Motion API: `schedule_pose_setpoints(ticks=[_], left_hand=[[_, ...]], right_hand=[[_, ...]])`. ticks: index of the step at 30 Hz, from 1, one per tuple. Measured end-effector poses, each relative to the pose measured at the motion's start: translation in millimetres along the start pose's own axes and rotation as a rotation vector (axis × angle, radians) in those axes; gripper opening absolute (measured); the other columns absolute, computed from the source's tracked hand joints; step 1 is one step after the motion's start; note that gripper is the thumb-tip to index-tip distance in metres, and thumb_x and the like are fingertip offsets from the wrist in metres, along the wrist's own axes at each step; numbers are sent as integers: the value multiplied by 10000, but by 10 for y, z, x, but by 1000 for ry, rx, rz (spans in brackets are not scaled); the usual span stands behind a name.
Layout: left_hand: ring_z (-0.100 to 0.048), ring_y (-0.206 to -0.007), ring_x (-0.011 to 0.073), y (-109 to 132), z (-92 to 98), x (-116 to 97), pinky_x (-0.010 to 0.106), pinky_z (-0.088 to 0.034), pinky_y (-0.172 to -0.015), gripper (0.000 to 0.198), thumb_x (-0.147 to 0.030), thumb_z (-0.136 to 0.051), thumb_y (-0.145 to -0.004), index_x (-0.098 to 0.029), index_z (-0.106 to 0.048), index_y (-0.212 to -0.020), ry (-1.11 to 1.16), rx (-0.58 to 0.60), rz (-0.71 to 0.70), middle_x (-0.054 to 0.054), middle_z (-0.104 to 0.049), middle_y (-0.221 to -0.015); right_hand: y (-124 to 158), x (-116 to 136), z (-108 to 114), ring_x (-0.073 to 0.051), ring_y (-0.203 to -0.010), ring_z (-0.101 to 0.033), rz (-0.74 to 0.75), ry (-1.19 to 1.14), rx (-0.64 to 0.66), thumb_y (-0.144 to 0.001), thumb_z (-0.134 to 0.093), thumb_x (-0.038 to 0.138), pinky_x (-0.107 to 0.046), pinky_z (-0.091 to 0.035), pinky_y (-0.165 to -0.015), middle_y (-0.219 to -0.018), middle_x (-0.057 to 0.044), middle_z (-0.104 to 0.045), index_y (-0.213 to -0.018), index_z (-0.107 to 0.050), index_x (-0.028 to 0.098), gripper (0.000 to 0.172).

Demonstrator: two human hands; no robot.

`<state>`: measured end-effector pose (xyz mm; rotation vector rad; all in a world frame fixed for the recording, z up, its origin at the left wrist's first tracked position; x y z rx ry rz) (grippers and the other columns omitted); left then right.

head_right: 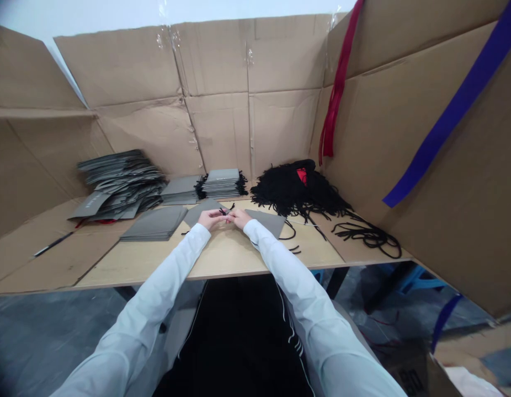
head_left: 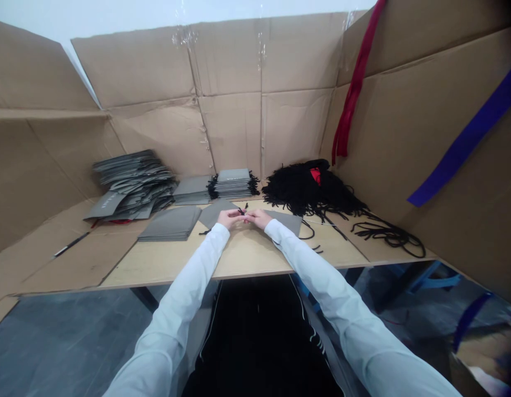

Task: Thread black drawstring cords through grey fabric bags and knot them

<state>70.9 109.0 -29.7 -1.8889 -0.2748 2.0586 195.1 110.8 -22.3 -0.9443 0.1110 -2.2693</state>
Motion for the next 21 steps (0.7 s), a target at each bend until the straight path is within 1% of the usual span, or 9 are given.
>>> schedule_pose_setpoints(ticks=[2, 5, 7, 9, 12, 14, 16, 21], left_hand=[[-571, -763, 185, -3, 42, -10, 326, -431, -749, 368, -295, -719, -444, -128, -657, -766, -2, -69, 8, 68, -646, -771], [-571, -697, 172, -11, 95, 19, 305, -445, -683, 310, -314, -708, -454, -120, -658, -691, -7, -141, 67, 69, -641, -708], [-561, -624, 153, -15, 112, 33, 284, -443, -626, 281, -323, -697, -467, -120, -652, -656, -16, -147, 102, 53, -626, -633], [-536, -561, 131, -12, 119, 4, 257, -424, -570, 241, -333, -679, -496, -124, -638, -608, -93, -132, 87, 35, -601, -562], [-478, -489, 102, 9, 115, -99, 224, -373, -505, 220, -348, -639, -550, -140, -578, -517, -289, -119, -7, 6, -543, -476], [-441, -466, 86, 23, 102, -158, 207, -345, -491, 234, -341, -619, -575, -150, -520, -483, -358, -122, -67, -14, -505, -455], [-417, -455, 76, 25, 90, -180, 197, -331, -488, 250, -326, -595, -600, -155, -469, -470, -362, -132, -87, -28, -479, -451], [-407, -435, 76, -18, 83, -119, 198, -333, -483, 243, -319, -563, -630, -159, -439, -494, -251, -178, -27, -36, -462, -435]], right_hand=[[-6, -31, -10, -100, -627, -508, -18, -43, 13, -789, -396, 277, -202, -369, -630, -679, -21, -603, -700, -621, 110, 294], [-18, -68, -16, -91, -609, -497, -38, -57, 10, -788, -394, 261, -192, -364, -620, -651, -17, -591, -687, -619, 108, 290], [-26, -78, -15, -89, -614, -500, -42, -50, 3, -785, -399, 249, -188, -363, -628, -657, -18, -593, -683, -618, 113, 277], [-30, -77, -8, -87, -620, -503, -44, -35, -4, -782, -402, 233, -186, -363, -636, -672, -19, -599, -685, -617, 120, 261], [-26, -59, 10, -87, -626, -503, -47, 20, -8, -767, -415, 205, -188, -362, -644, -682, -18, -602, -689, -615, 127, 228], [-17, -40, 26, -88, -628, -500, -45, 61, -13, -755, -423, 192, -192, -359, -650, -682, -13, -601, -692, -615, 131, 210], [-9, -15, 40, -88, -627, -496, -37, 82, -18, -747, -423, 178, -192, -356, -653, -681, -7, -600, -693, -615, 135, 204], [-1, 66, 63, -86, -625, -488, 4, 75, -28, -749, -414, 185, -184, -349, -647, -664, 1, -592, -674, -611, 138, 217]])
Point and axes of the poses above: each hand's wrist, its own y-axis away from the middle knuckle, its own z-axis out of the back of the hand, x = y × z, the point moved 5 cm from there along -y, towards the middle knuckle
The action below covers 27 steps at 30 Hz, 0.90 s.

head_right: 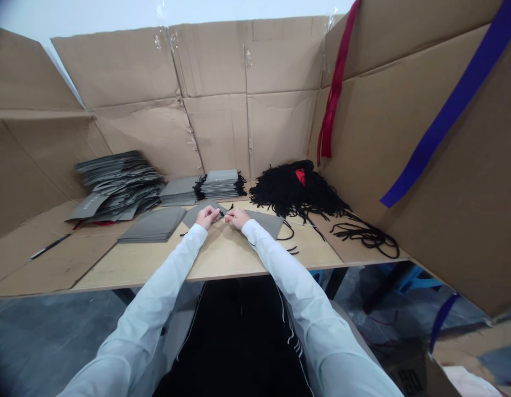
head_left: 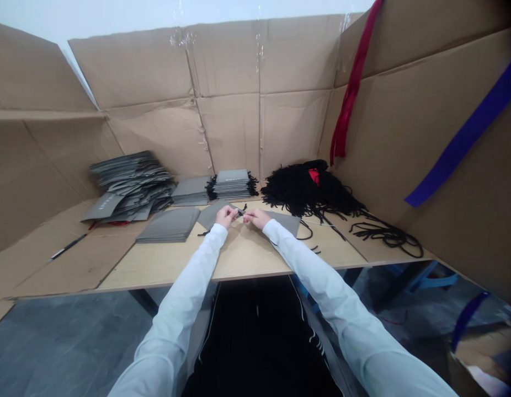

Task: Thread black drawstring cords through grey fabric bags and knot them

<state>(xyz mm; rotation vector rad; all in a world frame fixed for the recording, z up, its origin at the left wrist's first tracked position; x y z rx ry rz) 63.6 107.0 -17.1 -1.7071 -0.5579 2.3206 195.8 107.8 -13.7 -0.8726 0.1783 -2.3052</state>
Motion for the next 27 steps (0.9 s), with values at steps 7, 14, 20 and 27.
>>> schedule_pose_setpoints(ticks=[7, 14, 20, 27], left_hand=[[-402, -421, 70, 1, 45, -7, 200, -335, -468, 259, -366, -558, -627, -150, -462, -521, 10, -167, 15, -33, -480, -448], [-447, -429, 69, -34, -28, 78, 201, -337, -441, 343, -466, -550, -605, -124, -512, -614, 301, 39, 117, -7, -522, -521], [-505, -492, 62, -6, -92, 78, 214, -399, -498, 394, -342, -626, -565, -147, -543, -897, 444, 103, 180, 17, -591, -759], [-570, -716, 142, 44, -137, 24, 297, -436, -737, 464, -271, -717, -454, -96, -598, -868, 257, 197, 45, 68, -631, -786]], right_hand=[[3, 68, 27, -89, -588, -459, 9, 23, -15, -738, -431, 196, -187, -326, -610, -600, 5, -563, -652, -610, 137, 207], [-6, -19, 4, -86, -592, -450, 1, -35, -34, -755, -416, 194, -192, -319, -619, -606, -3, -545, -629, -590, 124, 226], [-32, -103, -8, -82, -568, -432, -5, -74, -20, -758, -413, 208, -197, -322, -610, -584, 3, -525, -632, -586, 120, 231], [-45, -104, -35, -109, -622, -479, 7, -152, -4, -741, -429, 215, -218, -345, -645, -625, -17, -564, -616, -591, 115, 228]])
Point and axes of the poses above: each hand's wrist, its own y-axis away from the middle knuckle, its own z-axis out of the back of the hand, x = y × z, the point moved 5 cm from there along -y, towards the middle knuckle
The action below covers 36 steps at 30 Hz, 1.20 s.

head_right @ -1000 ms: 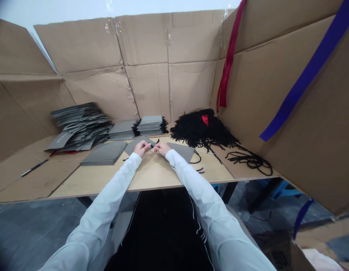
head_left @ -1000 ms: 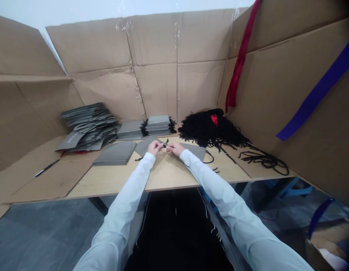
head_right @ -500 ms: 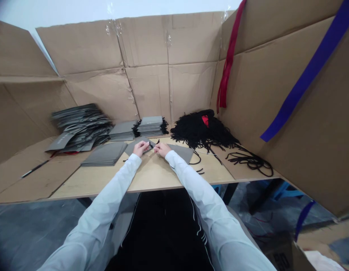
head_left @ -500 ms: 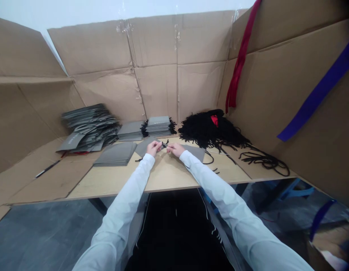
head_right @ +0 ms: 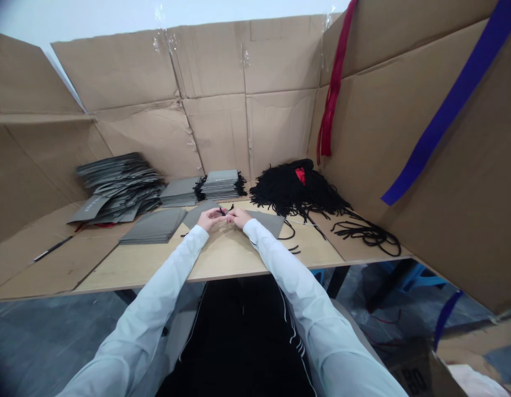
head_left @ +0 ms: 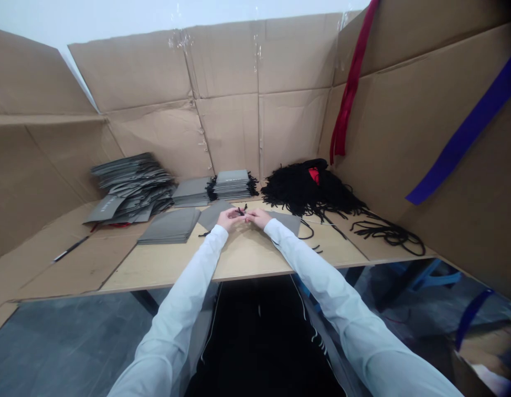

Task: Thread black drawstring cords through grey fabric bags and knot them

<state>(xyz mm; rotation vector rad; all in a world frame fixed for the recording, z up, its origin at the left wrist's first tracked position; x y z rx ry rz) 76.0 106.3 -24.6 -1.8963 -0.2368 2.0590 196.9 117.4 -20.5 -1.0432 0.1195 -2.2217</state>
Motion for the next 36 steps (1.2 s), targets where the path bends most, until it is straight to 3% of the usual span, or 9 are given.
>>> schedule_pose_setpoints(ticks=[5, 11, 20, 36], left_hand=[[-592, -739, 181, 24, -46, -53, 344, -437, -764, 667, -254, -741, -404, -99, -549, -1023, -47, 96, -25, 83, -645, -792], [-600, -702, 198, 67, -40, -188, 310, -458, -716, 349, -332, -693, -483, -93, -659, -736, -271, 101, -94, 94, -656, -715], [-602, -673, 189, 69, 0, -184, 268, -471, -648, 400, -349, -666, -518, -86, -659, -820, -408, 179, -78, 101, -657, -745], [-589, -571, 164, 99, -3, -226, 255, -473, -580, 404, -334, -689, -483, -87, -663, -801, -297, 213, -67, 85, -655, -649]], right_hand=[[-29, -62, -47, -138, -696, -507, -13, -105, 61, -726, -456, 249, -243, -351, -709, -654, -28, -591, -570, -584, 122, 239], [-45, -114, -70, -124, -614, -484, 3, -305, 232, -682, -490, 277, -260, -346, -718, -575, -19, -553, -543, -559, 112, 226], [8, 23, 3, -126, -631, -477, 58, -410, 369, -637, -540, 322, -278, -341, -743, -564, -11, -539, -526, -552, 117, 234], [69, 117, 49, -142, -693, -509, 70, -454, 401, -631, -548, 350, -290, -346, -788, -625, -27, -583, -511, -518, 127, 255]])
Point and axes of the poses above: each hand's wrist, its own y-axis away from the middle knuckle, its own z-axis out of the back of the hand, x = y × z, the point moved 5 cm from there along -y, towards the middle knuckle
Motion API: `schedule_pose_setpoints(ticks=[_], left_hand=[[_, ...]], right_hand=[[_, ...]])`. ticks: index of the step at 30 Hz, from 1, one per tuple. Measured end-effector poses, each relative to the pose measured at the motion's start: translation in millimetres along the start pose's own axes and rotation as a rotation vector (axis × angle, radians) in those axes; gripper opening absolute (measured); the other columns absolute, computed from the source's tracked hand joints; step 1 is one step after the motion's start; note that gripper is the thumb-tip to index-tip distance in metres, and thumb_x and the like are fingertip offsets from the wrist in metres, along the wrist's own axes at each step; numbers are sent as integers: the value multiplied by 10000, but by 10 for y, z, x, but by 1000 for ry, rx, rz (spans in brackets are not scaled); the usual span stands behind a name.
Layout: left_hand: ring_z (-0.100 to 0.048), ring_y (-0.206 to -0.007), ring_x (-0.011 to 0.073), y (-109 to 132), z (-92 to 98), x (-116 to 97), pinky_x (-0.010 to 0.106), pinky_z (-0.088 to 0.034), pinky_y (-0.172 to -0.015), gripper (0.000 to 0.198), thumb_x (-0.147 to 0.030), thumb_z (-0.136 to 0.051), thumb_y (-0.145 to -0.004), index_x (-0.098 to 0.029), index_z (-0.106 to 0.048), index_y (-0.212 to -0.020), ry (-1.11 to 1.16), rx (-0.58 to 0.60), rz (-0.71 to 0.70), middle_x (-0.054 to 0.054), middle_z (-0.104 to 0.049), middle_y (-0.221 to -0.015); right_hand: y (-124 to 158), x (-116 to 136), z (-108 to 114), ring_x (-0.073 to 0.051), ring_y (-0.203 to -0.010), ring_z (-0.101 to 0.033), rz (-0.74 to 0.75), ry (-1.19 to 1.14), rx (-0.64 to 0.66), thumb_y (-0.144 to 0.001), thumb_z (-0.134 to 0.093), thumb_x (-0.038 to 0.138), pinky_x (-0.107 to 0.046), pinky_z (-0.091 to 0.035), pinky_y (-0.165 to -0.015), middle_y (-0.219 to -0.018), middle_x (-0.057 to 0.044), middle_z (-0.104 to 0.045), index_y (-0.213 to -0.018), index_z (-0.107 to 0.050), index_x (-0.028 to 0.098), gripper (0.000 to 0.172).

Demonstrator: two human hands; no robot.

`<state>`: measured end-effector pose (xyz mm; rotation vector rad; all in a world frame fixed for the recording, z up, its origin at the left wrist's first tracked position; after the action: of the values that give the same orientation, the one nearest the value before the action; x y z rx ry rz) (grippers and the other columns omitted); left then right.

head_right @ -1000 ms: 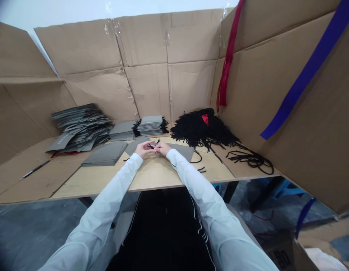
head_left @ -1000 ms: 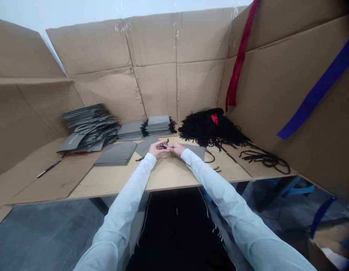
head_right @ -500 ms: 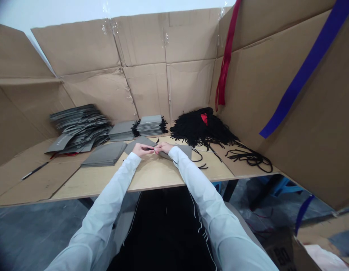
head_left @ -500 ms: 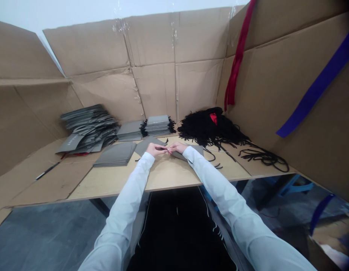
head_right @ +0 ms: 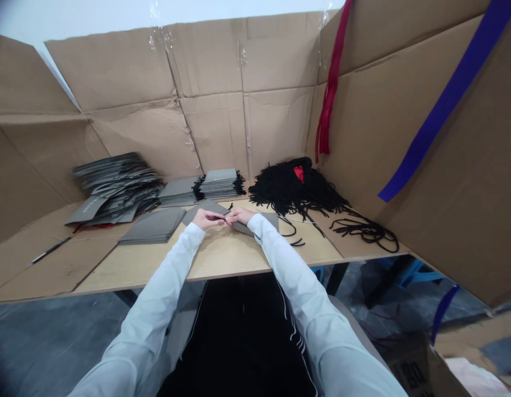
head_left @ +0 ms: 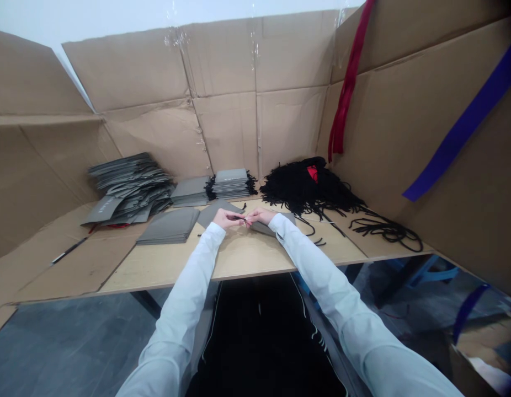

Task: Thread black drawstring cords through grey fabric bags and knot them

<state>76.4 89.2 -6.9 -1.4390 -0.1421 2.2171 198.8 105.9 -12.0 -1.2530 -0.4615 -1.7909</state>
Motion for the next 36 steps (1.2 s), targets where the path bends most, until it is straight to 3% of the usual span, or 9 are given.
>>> schedule_pose_setpoints(ticks=[13, 20, 25, 31, 36], left_hand=[[-605, -701, 190, 3, -2, -52, 286, -474, -699, 361, -336, -665, -529, -101, -662, -804, 12, -20, -34, 93, -658, -742], [-602, -752, 209, 17, -55, -13, 337, -457, -775, 415, -319, -710, -448, -111, -659, -804, 63, -80, 39, 93, -655, -792], [-606, -655, 194, 37, -9, 68, 352, -481, -707, 397, -395, -669, -502, -94, -658, -760, 210, -202, 148, 95, -657, -724], [-578, -524, 140, 7, -55, 108, 273, -477, -563, 448, -462, -655, -492, -86, -622, -733, 300, -200, 271, 64, -626, -581], [-429, -303, 78, -15, -122, 216, 200, -286, -318, 476, -586, -507, -586, -119, -559, -664, 243, -110, 416, -12, -481, -375]], right_hand=[[19, 60, 32, -138, -670, -507, 4, -21, -36, -621, -544, 336, -295, -352, -764, -600, -31, -576, -501, -518, 121, 247], [57, -11, 138, -139, -645, -509, 21, 48, -119, -630, -514, 355, -281, -356, -738, -589, -32, -577, -511, -538, 125, 261], [66, -41, 189, -137, -681, -521, 27, 180, -212, -665, -476, 364, -253, -354, -740, -633, -23, -591, -552, -576, 128, 280], [63, -46, 188, -121, -646, -510, -4, 319, -259, -683, -465, 298, -231, -356, -700, -618, -8, -590, -569, -602, 126, 247], [58, -55, 156, -118, -642, -515, -37, 378, -314, -690, -456, 260, -218, -356, -665, -633, -15, -598, -596, -615, 117, 235]])
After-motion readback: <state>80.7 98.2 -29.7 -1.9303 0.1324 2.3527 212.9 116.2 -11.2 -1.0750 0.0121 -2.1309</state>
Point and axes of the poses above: each hand's wrist, its own y-axis away from the middle knuckle, its own z-axis out of the back of the hand, x = y × z, the point moved 5 cm from there along -y, towards the middle knuckle
